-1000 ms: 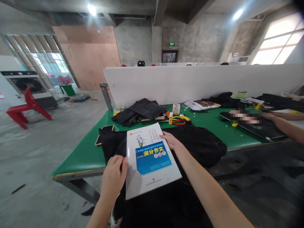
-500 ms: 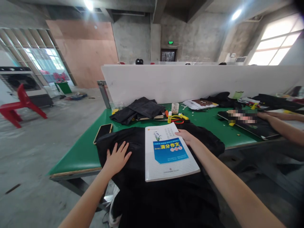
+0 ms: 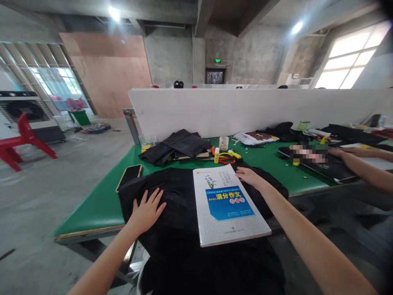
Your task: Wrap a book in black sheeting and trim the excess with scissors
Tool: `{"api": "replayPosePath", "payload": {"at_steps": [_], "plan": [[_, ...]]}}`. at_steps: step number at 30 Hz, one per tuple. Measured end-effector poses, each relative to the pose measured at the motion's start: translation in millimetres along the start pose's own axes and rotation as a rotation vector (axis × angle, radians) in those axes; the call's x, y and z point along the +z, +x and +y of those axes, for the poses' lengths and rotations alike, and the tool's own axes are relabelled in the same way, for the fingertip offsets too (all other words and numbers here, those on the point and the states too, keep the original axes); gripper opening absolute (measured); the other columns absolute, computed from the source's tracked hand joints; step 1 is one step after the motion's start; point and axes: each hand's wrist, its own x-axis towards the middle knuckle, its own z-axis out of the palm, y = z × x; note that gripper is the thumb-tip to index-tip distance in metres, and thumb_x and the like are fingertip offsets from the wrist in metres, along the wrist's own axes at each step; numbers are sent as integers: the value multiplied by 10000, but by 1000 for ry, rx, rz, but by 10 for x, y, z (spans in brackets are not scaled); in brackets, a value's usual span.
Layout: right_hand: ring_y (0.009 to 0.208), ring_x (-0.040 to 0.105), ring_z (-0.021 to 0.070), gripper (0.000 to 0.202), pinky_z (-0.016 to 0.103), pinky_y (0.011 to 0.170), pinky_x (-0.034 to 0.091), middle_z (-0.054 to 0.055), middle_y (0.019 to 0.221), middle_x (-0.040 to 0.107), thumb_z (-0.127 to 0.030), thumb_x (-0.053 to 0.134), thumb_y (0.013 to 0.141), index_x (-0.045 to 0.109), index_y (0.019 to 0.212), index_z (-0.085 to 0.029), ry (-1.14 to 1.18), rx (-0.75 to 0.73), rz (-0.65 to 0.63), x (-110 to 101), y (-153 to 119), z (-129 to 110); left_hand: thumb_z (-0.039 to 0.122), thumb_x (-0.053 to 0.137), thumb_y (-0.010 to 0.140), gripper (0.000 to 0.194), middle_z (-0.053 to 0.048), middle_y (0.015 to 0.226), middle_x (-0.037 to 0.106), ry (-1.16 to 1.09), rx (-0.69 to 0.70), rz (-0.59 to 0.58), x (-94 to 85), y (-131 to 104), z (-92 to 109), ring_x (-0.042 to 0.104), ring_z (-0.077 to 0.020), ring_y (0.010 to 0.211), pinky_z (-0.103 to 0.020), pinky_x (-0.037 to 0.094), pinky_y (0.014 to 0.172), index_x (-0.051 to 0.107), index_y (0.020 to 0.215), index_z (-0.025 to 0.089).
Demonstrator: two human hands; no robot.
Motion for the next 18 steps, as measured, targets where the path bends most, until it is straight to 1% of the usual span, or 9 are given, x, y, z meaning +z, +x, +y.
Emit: {"api": "replayPosePath", "payload": {"at_steps": [2,4,6,8,9,10,12,14,18], "plan": [[1346,321,318,599,519,1122,206,158,1421,410,-269,588,806,430,1368,-132,-153,-107,98,29,56,-115,404,390,920,513,-94,1472,369,-11,-2,3,-66,68,22,317,-433,1306,-665,332,938,429,1385,192],[1401,198,278,662,468,1159,83,130,1493,292,-344,550,842,333,1431,-135,-297,-214,118,169,116,-226,371,399,915,480,-165,1391,463,-25,8,21,-135,215,117,366,-437,1274,-650,315,960,510,1308,119],[1406,186,260,693,443,1161,59,111,1501,282,-437,525,854,315,1443,-138,-427,-291,56,408,171,-301,291,341,933,446,-189,1347,498,-48,56,47,-178,443,288,362,-376,1301,-562,282,1035,522,1278,72],[1410,173,258,760,429,1158,65,110,1513,253,-538,502,844,306,1450,-124,-542,-325,-29,688,213,-318,206,269,949,448,-143,1391,469,-85,150,55,-168,717,496,361,-247,1327,-402,277,1083,457,1339,90],[1412,166,263,811,423,1155,73,126,1517,232,-588,485,835,296,1453,-99,-593,-326,-67,822,226,-305,187,270,949,456,-112,1424,440,-104,198,52,-143,854,593,342,-197,1341,-343,268,1092,415,1373,106],[1412,164,269,856,421,1152,85,145,1517,216,-631,460,828,286,1454,-74,-639,-318,-101,941,233,-280,178,272,951,466,-99,1446,414,-121,225,51,-106,981,675,325,-172,1350,-319,265,1094,370,1402,110],[1413,157,277,912,424,1147,90,164,1516,199,-691,387,827,265,1457,-43,-721,-290,-149,1117,232,-210,185,292,959,471,-98,1468,380,-150,239,48,-11,1184,775,308,-174,1360,-356,263,1101,324,1424,117],[1418,133,273,922,426,1147,74,158,1522,179,-713,307,840,239,1464,-37,-785,-264,-174,1206,216,-145,242,320,973,460,-107,1474,366,-179,224,43,87,1303,798,313,-212,1359,-441,261,1099,330,1422,142],[1428,72,256,913,413,1149,36,136,1539,122,-704,229,859,180,1477,-34,-860,-238,-186,1232,174,-102,379,335,978,482,-107,1491,333,-229,176,32,213,1354,763,266,-268,1377,-549,205,1099,335,1424,196]]}}
